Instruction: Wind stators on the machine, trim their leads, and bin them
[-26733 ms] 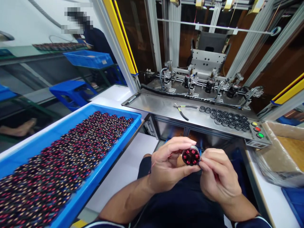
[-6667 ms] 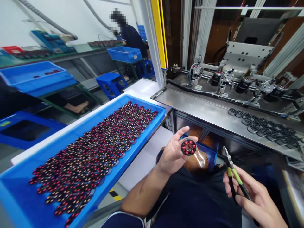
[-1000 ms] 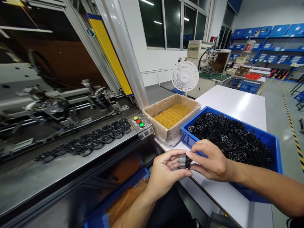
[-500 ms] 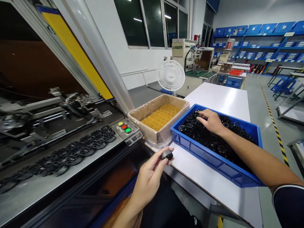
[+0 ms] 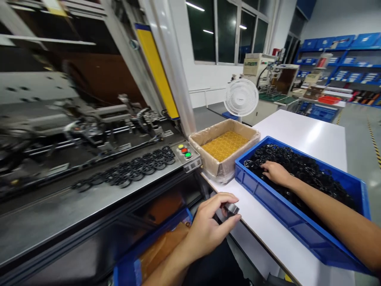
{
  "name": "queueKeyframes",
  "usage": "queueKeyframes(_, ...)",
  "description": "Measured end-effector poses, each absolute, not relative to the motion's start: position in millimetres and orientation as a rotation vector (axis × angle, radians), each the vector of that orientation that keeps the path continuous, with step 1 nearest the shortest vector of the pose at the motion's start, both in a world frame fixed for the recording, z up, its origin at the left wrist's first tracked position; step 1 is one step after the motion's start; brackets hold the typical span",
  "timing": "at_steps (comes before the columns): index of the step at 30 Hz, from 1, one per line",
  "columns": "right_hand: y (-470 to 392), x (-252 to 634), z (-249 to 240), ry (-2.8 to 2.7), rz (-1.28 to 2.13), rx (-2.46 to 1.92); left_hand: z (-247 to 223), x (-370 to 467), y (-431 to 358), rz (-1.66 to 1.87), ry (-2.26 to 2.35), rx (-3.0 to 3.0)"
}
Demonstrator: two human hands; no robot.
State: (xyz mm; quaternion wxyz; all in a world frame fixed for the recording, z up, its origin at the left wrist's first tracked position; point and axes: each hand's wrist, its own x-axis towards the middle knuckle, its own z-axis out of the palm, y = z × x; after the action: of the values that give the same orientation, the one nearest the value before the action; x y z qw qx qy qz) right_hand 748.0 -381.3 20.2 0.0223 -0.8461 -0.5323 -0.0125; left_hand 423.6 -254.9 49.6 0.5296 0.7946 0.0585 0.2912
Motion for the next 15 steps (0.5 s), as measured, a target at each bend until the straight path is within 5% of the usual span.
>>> queueKeyframes(7, -385, 732, 61, -1.555, -0.338, -2.447, 52, 421, -242, 0.613, 0.066, 1.356)
queueKeyframes(15, -411, 596, 102, -1.684, -0.407, -1.414, 67, 436, -255, 0.640, 0.132, 1.440)
